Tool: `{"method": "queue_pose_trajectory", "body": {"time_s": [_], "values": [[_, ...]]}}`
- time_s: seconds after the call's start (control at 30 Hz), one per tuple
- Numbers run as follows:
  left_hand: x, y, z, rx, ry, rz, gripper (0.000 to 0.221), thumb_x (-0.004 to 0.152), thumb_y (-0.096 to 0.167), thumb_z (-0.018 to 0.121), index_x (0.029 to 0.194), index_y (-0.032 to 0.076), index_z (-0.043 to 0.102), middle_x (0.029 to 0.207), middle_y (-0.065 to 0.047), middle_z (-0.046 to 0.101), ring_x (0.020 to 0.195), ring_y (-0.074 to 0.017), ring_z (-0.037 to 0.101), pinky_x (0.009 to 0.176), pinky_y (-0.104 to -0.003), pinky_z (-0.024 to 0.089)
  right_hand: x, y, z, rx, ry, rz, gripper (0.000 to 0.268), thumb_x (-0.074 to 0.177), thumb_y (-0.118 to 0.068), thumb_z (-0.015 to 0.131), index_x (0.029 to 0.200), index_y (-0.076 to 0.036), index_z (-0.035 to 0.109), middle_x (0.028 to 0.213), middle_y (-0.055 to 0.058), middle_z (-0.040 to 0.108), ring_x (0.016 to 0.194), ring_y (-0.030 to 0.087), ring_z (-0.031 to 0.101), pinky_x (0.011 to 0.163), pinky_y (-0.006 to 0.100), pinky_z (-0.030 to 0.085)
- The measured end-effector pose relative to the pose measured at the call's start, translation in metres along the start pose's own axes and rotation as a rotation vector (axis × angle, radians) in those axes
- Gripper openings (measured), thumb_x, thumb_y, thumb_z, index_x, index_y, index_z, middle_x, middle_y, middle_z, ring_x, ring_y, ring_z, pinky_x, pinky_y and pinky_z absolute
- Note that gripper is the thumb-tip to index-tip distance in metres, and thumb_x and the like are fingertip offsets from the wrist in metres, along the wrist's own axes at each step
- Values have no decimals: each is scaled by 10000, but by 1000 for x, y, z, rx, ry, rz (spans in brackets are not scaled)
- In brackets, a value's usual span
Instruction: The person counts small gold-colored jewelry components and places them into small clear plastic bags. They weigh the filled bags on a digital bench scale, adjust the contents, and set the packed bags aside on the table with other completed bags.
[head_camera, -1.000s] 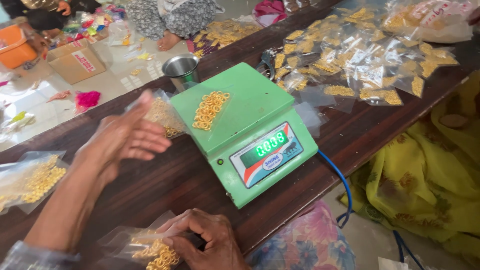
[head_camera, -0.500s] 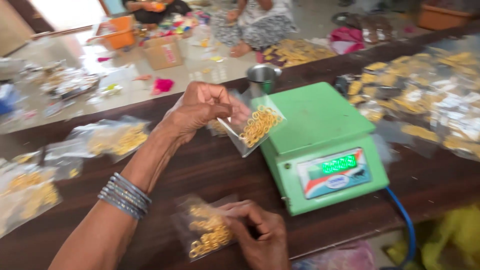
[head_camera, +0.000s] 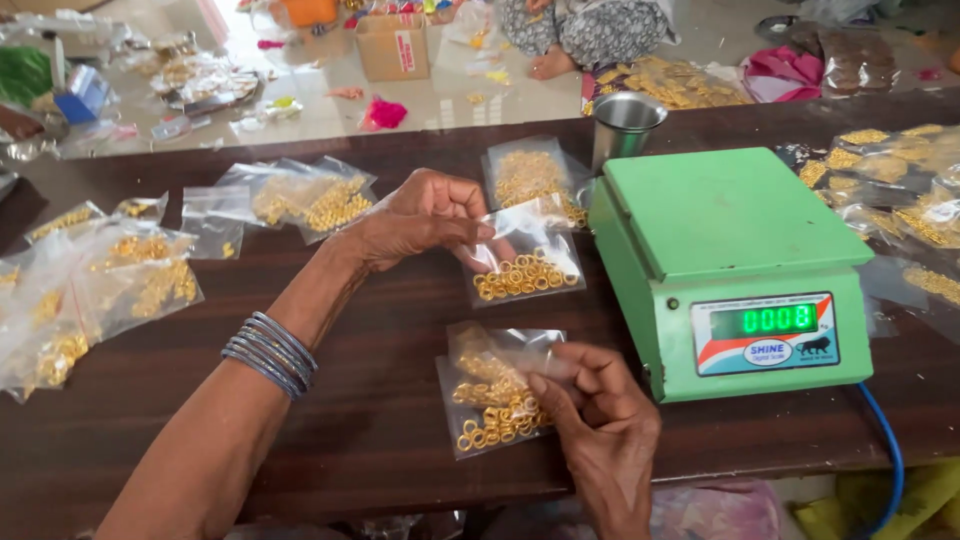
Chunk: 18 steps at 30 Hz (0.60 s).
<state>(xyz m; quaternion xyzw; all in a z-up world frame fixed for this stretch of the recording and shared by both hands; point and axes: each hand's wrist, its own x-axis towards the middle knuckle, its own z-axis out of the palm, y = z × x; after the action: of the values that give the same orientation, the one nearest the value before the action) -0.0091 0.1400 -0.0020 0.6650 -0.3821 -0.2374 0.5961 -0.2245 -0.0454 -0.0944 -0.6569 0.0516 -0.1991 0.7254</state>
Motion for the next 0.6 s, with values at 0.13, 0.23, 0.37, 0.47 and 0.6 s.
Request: {"method": "queue_pose_trajectory", "body": {"time_s": [0.13,0.23,0.37,0.47,0.6], "values": [[-11,-6,-6,-37,-69,28,170,959,126,686,948,-33,627,1046,-254,778,940,-238,786,807,-329,665,-1,-9,5,12,8,-5,499,832,57,731,1307,33,580,971,102,793,884,104,736,765,230,596],[-16,-7,-6,-5,-99,50,201,991,155,657,1008,-42,618,1063,-227,777,948,-226,782,822,-325,666,-2,-8,5,-9,27,-16,567,822,55,736,1357,-5,558,946,95,780,861,93,719,756,225,588],[-24,-10,0,97,-68,56,213,1009,184,622,1068,-20,648,1011,-168,784,904,-176,775,792,-295,651,-4,-1,2,-193,6,-55,286,825,38,797,1102,-3,736,901,91,767,798,88,673,706,220,547],[-29,-10,7,159,-47,68,225,1005,206,642,1041,-14,670,949,-139,794,844,-151,769,742,-277,635,-6,-11,5,-231,-24,-163,133,830,37,794,960,8,788,966,85,757,824,83,672,706,217,551],[-34,-14,16,177,-35,34,252,990,240,668,992,-10,696,892,-124,798,794,-132,756,706,-263,624,-6,-19,8,-258,-2,-199,107,829,46,761,928,10,779,1120,95,723,892,108,689,721,232,583]]}}
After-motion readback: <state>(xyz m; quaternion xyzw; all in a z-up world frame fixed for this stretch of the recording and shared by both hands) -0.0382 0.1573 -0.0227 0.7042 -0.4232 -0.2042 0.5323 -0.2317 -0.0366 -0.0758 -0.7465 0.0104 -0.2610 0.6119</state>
